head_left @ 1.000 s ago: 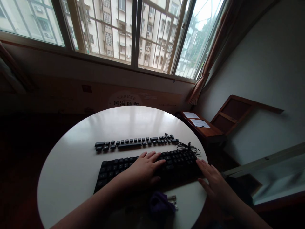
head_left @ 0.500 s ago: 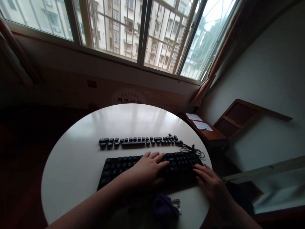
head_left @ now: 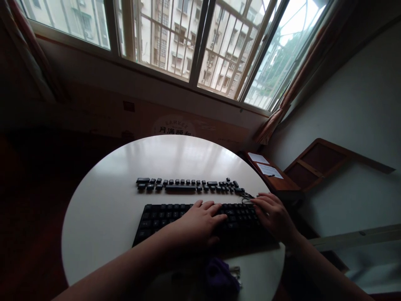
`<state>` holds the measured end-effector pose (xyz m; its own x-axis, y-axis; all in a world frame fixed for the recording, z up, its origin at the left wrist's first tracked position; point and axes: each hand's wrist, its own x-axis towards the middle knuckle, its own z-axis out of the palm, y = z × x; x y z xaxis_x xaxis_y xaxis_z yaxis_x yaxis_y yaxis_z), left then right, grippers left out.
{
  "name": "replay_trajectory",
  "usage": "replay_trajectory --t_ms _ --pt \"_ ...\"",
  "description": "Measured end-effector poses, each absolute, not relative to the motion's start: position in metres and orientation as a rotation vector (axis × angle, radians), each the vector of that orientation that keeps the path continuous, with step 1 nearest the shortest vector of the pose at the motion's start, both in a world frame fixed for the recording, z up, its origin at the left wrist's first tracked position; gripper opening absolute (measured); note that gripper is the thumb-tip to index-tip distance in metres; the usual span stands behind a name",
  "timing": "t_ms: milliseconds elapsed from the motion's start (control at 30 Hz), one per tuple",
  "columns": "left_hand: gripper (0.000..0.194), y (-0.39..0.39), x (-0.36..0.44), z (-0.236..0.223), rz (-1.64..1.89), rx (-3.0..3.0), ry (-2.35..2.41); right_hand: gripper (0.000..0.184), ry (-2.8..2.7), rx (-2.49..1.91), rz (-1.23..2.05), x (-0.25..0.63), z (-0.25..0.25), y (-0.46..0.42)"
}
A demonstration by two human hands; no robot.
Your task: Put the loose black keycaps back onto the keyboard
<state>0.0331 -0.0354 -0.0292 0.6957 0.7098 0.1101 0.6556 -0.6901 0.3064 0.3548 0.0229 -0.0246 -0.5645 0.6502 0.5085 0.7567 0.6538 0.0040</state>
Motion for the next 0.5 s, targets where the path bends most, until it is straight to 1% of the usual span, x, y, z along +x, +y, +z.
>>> replay_trajectory --t_ms 67,267,367,500 --pt "0.068 -0.036 0.033 -0.027 0.325 2.656 1.092 0.024 -2.399 -1.142 -0.154 0.342 -0.016 0.051" --pt "0.068 -0.039 0.031 -0.023 0.312 2.630 1.092 0.026 -2.444 -1.320 0.067 0.301 -0.001 0.146" --pt "0.067 -0.040 0.030 -0.025 0.342 2.633 1.086 0.023 -2.500 -1.450 0.228 0.289 -0.004 0.181" --pt "0.066 -0.039 0.029 -0.027 0.344 2.606 1.078 0.029 -2.585 -1.556 0.458 0.286 -0.016 0.205"
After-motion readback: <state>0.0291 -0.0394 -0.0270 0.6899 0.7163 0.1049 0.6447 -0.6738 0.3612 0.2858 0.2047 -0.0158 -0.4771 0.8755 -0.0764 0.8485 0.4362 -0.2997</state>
